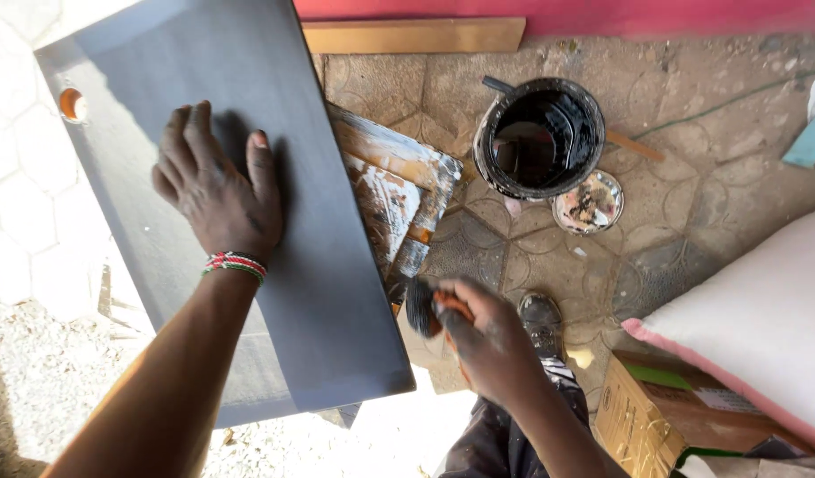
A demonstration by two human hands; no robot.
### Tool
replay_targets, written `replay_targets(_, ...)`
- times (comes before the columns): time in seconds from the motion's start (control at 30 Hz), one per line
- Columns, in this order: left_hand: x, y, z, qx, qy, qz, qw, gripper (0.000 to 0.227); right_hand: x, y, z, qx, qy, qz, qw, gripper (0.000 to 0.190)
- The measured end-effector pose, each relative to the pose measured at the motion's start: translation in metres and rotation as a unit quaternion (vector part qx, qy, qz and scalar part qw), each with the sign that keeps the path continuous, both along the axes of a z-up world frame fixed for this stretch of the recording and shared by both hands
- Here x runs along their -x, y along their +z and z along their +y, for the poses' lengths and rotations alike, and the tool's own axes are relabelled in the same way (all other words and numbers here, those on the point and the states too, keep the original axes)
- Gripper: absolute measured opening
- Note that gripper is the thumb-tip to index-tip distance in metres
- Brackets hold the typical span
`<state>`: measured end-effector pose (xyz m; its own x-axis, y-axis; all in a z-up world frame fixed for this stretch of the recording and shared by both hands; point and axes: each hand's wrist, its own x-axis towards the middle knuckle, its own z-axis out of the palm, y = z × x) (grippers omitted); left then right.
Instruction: Applying black stain to a wooden panel using a sponge
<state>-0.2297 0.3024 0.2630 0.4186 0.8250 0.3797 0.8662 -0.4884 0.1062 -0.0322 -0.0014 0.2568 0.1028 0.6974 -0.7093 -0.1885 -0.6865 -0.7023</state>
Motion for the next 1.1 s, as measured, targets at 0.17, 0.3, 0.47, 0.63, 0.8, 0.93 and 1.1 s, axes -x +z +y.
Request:
replay_targets(0.17, 0.002, -0.003, 0.004, 0.056, 0.025, 0.049, 0.997, 0.075, -0.024, -0.001, 0.089, -0.093, -0.128, 0.000, 0.987, 0.032)
replay_targets(0.3, 0.002, -0.005, 0.003, 0.047, 0.029, 0.043, 0.998, 0.075, -0.026, -0.021, 0.126, -0.106, -0.130, 0.042, 0.985, 0.029)
replay_targets(0.47, -0.001, -0.002, 0.000, 0.034, 0.036, 0.056, 0.997, 0.077, -0.022, -0.023, 0.175, -0.070, -0.133, 0.025, 0.988, 0.030)
replay_targets(0.63, -0.001, -0.007, 0.000, 0.017, 0.042, 0.062, 0.997, 0.085, -0.052, -0.021, 0.226, -0.009, -0.115, 0.068, 0.991, 0.033)
replay_targets(0.8, 0.000, -0.011, -0.001, 0.017, 0.048, 0.060, 0.997, 0.089, -0.084, -0.005, 0.312, -0.003, -0.052, 0.067, 0.996, 0.034)
replay_targets(0.93, -0.001, -0.001, -0.004, 0.039, 0.040, 0.078, 0.995, 0.087, -0.111, 0.021, 0.413, -0.027, -0.041, -0.023, 0.999, 0.022)
replay_targets(1.1, 0.000, -0.005, -0.003, 0.041, 0.041, 0.073, 0.996, 0.086, -0.157, -0.051, 0.466, -0.181, -0.040, 0.074, 0.980, 0.051)
